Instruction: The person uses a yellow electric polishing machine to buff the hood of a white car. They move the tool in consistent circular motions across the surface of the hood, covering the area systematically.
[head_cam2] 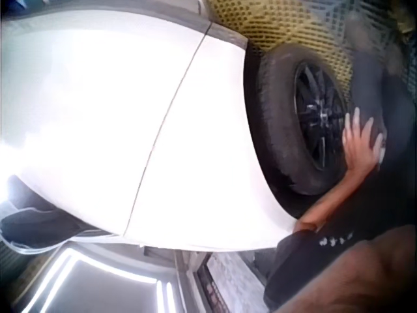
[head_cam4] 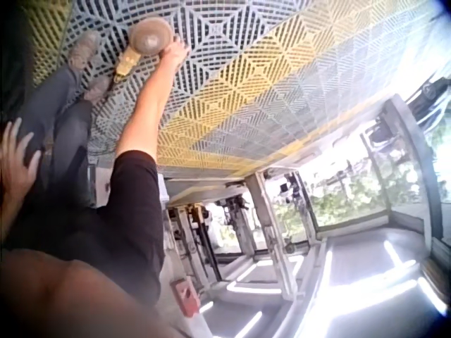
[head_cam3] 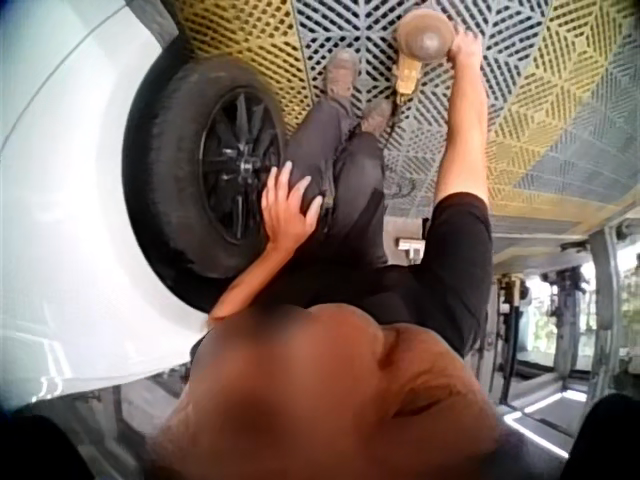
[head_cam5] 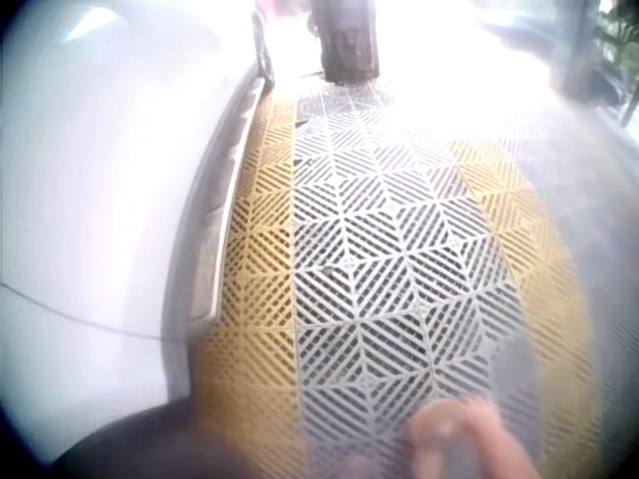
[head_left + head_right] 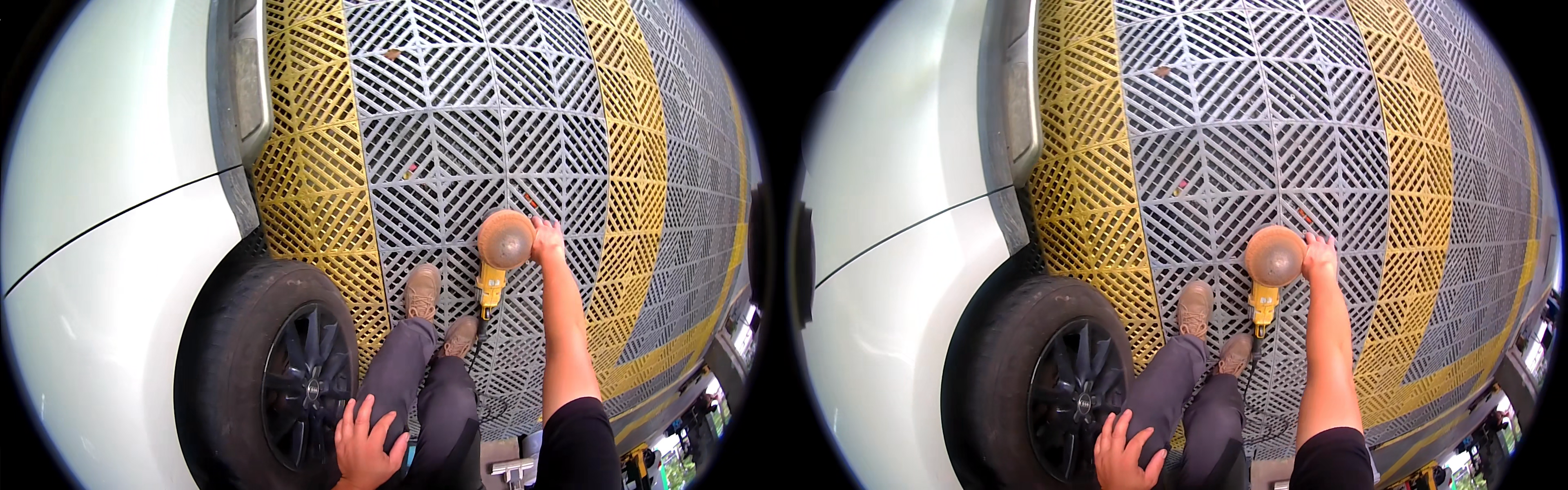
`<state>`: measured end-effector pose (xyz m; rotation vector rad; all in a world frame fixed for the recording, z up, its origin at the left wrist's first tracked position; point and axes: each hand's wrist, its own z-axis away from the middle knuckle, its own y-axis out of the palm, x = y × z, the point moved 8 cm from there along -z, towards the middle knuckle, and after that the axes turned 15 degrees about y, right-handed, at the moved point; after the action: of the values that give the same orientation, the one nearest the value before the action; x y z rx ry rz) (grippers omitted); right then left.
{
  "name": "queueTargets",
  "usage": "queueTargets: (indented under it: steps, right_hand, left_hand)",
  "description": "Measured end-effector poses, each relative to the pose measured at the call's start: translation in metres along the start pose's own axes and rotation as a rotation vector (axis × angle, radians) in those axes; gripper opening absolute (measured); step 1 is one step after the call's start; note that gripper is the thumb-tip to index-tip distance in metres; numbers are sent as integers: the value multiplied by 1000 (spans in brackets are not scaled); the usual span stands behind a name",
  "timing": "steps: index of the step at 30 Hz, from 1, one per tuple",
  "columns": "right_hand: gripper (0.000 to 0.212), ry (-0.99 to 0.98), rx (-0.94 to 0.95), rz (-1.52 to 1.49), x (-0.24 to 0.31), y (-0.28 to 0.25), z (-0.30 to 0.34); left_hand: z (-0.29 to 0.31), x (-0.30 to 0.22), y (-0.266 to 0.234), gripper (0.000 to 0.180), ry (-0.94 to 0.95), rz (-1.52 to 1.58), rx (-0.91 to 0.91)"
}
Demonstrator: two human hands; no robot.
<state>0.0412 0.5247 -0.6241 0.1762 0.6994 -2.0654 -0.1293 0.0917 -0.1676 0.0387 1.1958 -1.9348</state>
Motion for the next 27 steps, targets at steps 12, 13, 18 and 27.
queueTargets:
  steps: [12,13,18,27]
  right_hand:
    - [27,112,77,-211,60,-36,49]
    - [22,189,59,-245,70,-32,83]
    - [31,113,562,-742,21,-20,257]
    - [38,42,65,-1349,-74,-49,609]
  left_hand:
    - [5,-10,-4,48,109,33,-81]
    - [1,-23,-16,45,136,4,-71]
    - [6,-46,-11,37,192,167,-249]
    - [56,-192,34,53,-176,1618,264]
